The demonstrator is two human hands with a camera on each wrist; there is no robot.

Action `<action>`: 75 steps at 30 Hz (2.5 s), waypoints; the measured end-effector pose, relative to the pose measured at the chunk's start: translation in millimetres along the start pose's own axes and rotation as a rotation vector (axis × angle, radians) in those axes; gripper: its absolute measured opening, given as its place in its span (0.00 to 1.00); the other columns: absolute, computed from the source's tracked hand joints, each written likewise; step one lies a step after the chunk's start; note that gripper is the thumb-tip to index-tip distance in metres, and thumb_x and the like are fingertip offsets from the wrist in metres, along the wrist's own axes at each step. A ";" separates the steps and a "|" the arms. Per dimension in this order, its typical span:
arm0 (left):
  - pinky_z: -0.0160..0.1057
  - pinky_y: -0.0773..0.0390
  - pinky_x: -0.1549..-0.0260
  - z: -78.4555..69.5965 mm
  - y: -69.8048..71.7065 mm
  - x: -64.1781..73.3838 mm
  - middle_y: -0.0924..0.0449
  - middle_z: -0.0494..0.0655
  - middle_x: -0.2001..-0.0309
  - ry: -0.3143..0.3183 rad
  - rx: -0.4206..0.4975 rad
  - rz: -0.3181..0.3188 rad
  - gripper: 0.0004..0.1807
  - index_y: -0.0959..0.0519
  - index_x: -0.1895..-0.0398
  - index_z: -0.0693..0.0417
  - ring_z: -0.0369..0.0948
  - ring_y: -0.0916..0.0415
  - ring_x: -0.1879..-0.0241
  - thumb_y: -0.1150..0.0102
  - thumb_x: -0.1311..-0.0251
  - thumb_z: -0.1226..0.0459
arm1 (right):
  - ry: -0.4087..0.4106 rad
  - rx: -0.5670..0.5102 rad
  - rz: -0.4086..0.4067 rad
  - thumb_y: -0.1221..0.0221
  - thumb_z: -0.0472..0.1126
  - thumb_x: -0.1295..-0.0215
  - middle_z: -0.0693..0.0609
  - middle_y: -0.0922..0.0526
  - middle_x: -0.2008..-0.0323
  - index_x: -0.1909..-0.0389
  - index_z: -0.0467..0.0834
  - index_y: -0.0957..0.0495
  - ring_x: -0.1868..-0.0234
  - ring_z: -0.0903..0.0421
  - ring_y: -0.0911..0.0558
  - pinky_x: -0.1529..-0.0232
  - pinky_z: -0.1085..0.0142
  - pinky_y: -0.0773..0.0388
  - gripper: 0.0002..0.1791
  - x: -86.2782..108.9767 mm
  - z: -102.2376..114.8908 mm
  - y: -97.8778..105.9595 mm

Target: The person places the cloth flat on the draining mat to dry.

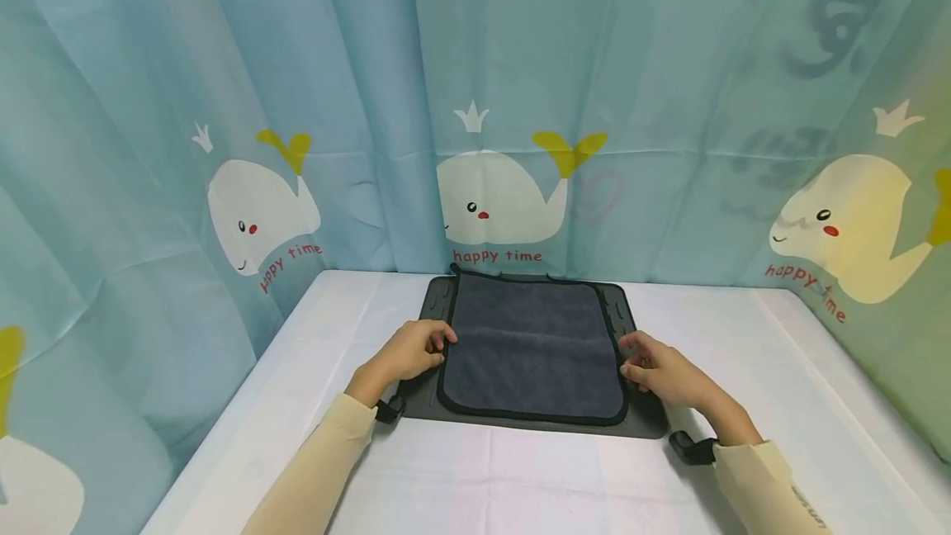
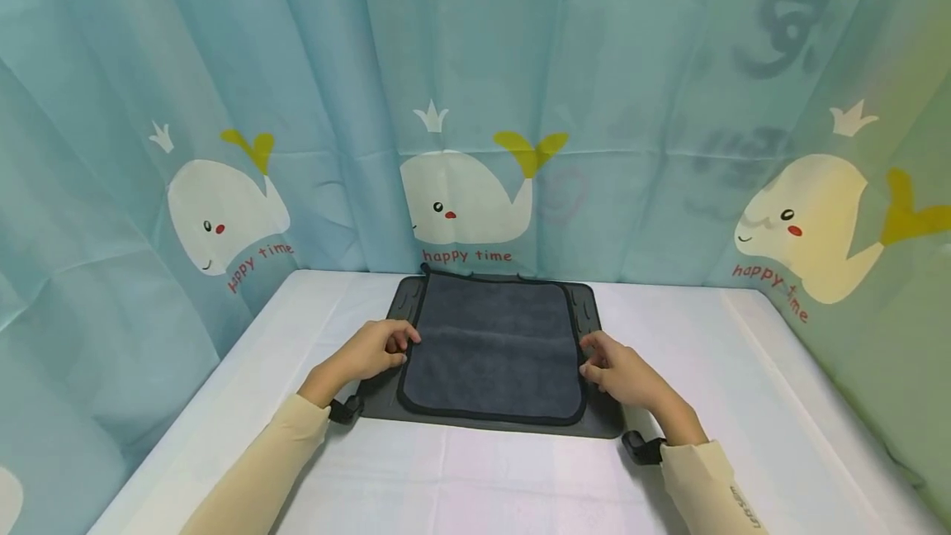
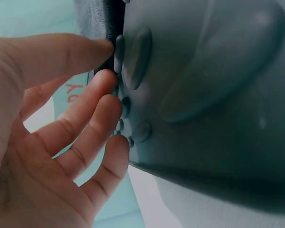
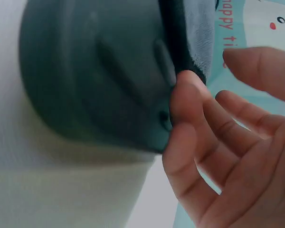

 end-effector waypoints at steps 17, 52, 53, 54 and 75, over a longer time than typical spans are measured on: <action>0.33 0.24 0.67 -3.1 13.8 13.2 0.18 0.47 0.66 -0.109 0.156 0.197 0.21 0.13 0.55 0.53 0.38 0.25 0.68 0.46 0.42 0.82 | 0.090 -0.226 0.280 0.45 0.36 0.25 0.50 0.26 0.71 0.39 0.33 0.30 0.74 0.60 0.26 0.71 0.65 0.24 0.18 6.0 1.1 -0.5; 0.35 0.26 0.69 2.1 19.3 12.6 0.14 0.45 0.63 -0.089 0.111 0.042 0.03 0.15 0.63 0.49 0.39 0.25 0.70 0.30 0.37 0.64 | 0.138 -0.011 0.127 0.35 0.41 0.31 0.55 0.29 0.73 0.64 0.43 0.20 0.71 0.65 0.31 0.72 0.68 0.35 0.06 9.1 -1.5 6.1; 0.35 0.26 0.69 2.2 19.7 12.6 0.15 0.45 0.63 -0.089 0.110 0.046 0.03 0.15 0.63 0.49 0.40 0.25 0.70 0.30 0.37 0.64 | 0.135 -0.015 0.130 0.35 0.41 0.31 0.55 0.30 0.73 0.64 0.43 0.21 0.71 0.64 0.31 0.72 0.68 0.35 0.06 9.5 -1.5 6.3; 0.35 0.27 0.70 2.3 20.0 12.7 0.15 0.45 0.64 -0.089 0.109 0.050 0.03 0.15 0.63 0.50 0.40 0.26 0.70 0.30 0.38 0.64 | 0.132 -0.017 0.132 0.35 0.40 0.31 0.55 0.30 0.73 0.65 0.43 0.21 0.71 0.64 0.31 0.72 0.68 0.35 0.06 9.9 -1.5 6.6; 0.36 0.24 0.68 4.9 23.3 15.2 0.14 0.43 0.63 -0.076 0.092 0.124 0.03 0.14 0.66 0.50 0.39 0.24 0.68 0.28 0.40 0.65 | 0.154 -0.037 0.210 0.33 0.40 0.33 0.57 0.28 0.74 0.64 0.41 0.19 0.72 0.66 0.30 0.72 0.69 0.34 0.06 8.9 -9.5 7.2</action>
Point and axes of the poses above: each hand's wrist, its own x-axis away from the middle knuckle, its own y-axis out of the back of the hand, z = x × y, the point moved 2 cm from there along -x, towards the middle knuckle
